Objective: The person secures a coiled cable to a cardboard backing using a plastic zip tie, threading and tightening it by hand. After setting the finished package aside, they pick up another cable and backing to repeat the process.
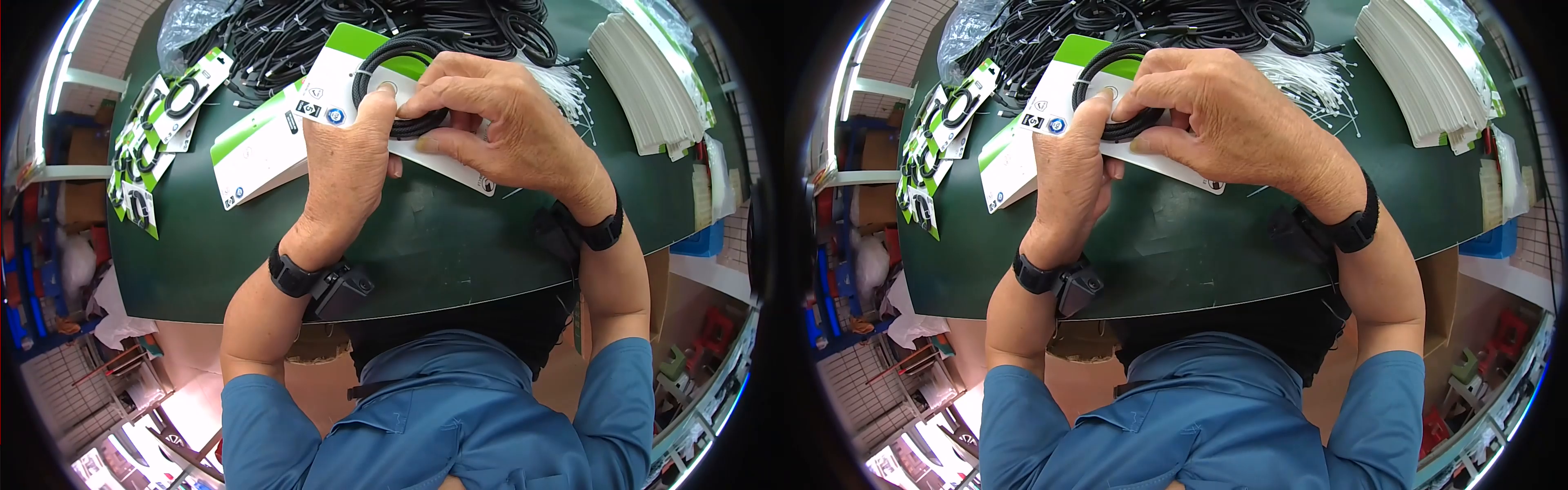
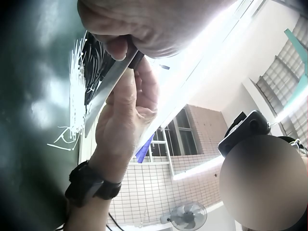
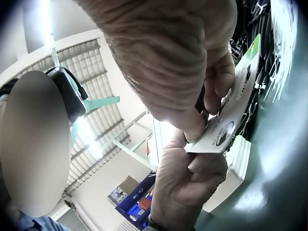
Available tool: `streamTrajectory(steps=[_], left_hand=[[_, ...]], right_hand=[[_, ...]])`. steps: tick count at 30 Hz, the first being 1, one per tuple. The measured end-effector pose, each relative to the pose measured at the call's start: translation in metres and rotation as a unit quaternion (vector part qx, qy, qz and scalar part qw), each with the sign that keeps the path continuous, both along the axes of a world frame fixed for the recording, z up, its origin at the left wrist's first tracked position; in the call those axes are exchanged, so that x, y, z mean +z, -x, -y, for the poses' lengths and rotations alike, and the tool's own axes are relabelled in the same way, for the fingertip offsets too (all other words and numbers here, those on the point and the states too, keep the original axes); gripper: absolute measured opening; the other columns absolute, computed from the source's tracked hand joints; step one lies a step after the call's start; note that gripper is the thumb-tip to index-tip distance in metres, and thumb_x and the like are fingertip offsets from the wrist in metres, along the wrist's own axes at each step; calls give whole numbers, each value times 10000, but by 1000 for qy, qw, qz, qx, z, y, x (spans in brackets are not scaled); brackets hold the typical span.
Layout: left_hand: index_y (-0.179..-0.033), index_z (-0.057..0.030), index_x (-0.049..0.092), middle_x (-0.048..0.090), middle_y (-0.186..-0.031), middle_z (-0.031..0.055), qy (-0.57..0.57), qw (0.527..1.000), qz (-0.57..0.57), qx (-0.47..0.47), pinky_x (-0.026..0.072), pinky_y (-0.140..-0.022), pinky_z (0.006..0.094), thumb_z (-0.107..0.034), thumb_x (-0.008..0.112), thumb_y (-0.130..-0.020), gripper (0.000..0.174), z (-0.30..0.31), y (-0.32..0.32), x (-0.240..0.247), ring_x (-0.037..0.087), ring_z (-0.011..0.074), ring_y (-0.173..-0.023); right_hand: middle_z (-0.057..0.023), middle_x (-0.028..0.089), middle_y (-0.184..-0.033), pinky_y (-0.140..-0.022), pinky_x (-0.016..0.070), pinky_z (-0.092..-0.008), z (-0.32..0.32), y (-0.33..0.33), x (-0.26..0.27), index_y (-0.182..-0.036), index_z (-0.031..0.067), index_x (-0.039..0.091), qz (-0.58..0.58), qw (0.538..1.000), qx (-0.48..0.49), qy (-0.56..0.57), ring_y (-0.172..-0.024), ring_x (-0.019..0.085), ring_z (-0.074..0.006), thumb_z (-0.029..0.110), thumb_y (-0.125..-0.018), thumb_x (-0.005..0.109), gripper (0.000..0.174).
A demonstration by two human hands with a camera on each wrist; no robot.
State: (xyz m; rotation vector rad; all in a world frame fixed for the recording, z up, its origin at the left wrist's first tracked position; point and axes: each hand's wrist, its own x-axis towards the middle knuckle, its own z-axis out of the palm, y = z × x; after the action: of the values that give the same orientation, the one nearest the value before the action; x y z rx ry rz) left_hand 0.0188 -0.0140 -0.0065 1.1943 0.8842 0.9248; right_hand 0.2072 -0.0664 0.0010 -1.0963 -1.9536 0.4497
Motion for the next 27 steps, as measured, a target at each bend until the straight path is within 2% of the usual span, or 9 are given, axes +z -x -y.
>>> streamTrajectory(steps=[7,10,11,14,15,18,19,22,27], left_hand=[[-1123,14,622,657,-890,56,-35,999,3,14,435,-392,227,-135,631,-965,218,-5,0,1,586,93,-569],[-1116,10,628,656,-881,50,-52,998,23,39,429,-393,224,-134,631,-978,199,-14,3,4,577,90,-559],[-1114,5,631,654,-876,45,-53,997,29,49,425,-392,223,-132,635,-981,190,-18,7,4,572,87,-553],[-1109,-5,637,652,-864,36,-55,995,45,73,417,-391,219,-126,643,-987,172,-29,13,7,560,81,-542],[-1108,-9,638,651,-863,34,-59,992,56,97,415,-391,219,-121,647,-986,166,-31,13,9,557,79,-540],[-1105,-17,640,650,-860,30,-64,984,74,146,412,-393,217,-111,656,-983,155,-37,14,10,549,75,-534],[-1105,-20,641,650,-863,29,-67,983,85,146,411,-392,217,-109,658,-981,154,-39,16,10,550,73,-536],[-1105,-24,642,650,-869,27,-72,981,107,146,409,-390,215,-105,663,-978,152,-42,18,9,552,70,-541],[-1123,-25,632,648,-883,27,-66,980,114,147,412,-385,215,-110,661,-981,168,-40,15,7,556,71,-548]], right_hand=[[-73,694,-1059,-653,569,-279,3,-4,12,-1070,50,760,-12,999,-26,-43,-705,661,-134,14,-797,830,285],[-51,697,-973,-629,534,-267,2,-23,26,-1043,57,766,-26,990,-121,-62,-697,644,-116,37,-811,828,242],[-51,697,-973,-629,534,-267,1,-30,27,-1043,57,766,-16,991,-121,-61,-697,644,-116,37,-811,828,242],[-65,713,-858,-643,527,-313,-4,-50,17,-959,47,763,-5,975,-207,76,-709,672,-168,78,-824,812,147],[-65,713,-858,-643,527,-313,-7,-54,12,-959,47,763,0,975,-207,76,-709,672,-168,78,-824,812,147],[-105,729,-803,-705,556,-378,-12,-59,-3,-898,30,753,236,954,-175,67,-768,711,-266,107,-814,800,123],[-105,729,-803,-705,556,-378,-12,-60,-6,-898,30,753,238,953,-174,66,-768,711,-266,107,-814,800,123],[-147,741,-857,-755,566,-420,-10,-61,-9,-867,20,751,292,921,-228,120,-833,715,-343,130,-799,793,137],[-150,733,-846,-759,572,-419,-9,-67,-4,-884,24,760,322,891,-274,163,-838,717,-344,133,-797,789,143]])
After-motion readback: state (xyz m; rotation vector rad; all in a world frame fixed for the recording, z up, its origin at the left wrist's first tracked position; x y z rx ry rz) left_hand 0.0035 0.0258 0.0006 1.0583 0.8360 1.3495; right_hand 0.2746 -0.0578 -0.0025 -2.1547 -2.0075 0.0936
